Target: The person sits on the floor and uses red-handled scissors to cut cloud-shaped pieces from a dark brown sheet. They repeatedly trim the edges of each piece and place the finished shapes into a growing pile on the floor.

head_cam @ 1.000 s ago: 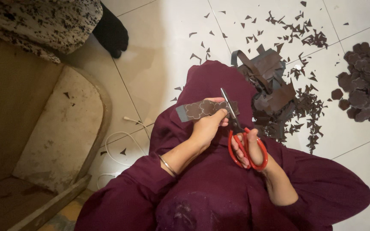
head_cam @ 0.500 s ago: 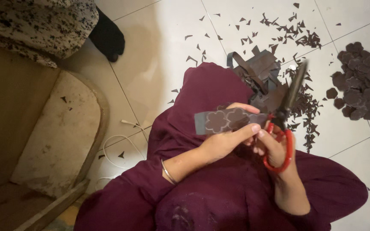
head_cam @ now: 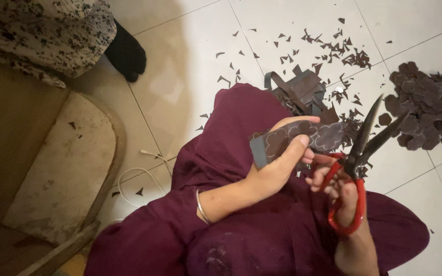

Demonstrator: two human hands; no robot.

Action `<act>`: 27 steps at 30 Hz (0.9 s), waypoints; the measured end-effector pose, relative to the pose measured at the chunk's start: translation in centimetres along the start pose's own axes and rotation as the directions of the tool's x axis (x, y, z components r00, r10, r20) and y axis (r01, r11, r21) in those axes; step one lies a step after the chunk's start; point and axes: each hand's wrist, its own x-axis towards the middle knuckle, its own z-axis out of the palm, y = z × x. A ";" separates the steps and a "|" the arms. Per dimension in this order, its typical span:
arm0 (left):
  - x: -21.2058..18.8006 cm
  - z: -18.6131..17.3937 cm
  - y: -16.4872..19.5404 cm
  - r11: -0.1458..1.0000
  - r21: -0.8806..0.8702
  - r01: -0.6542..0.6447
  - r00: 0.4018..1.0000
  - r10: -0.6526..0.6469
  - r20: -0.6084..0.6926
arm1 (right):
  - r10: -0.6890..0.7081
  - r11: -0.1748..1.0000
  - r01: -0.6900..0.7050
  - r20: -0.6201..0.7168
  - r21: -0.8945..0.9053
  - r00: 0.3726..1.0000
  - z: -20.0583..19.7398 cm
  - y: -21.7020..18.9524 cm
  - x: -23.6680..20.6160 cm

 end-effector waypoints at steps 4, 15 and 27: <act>0.2 1.0 0.2 1.000 0.001 0.025 0.999 -0.025 -0.039 | 0.055 0.996 -0.054 0.018 -0.067 0.998 0.5 1.8 -1.3; -0.6 2.4 0.2 0.937 0.282 -0.205 0.977 0.215 -0.006 | 0.276 0.896 -0.289 -0.087 -0.338 0.957 3.3 -1.5 -4.4; -1.3 2.7 0.3 0.942 0.246 -0.229 0.973 0.229 0.031 | 0.234 0.939 -0.250 -0.093 -0.237 0.968 2.9 -0.7 -3.9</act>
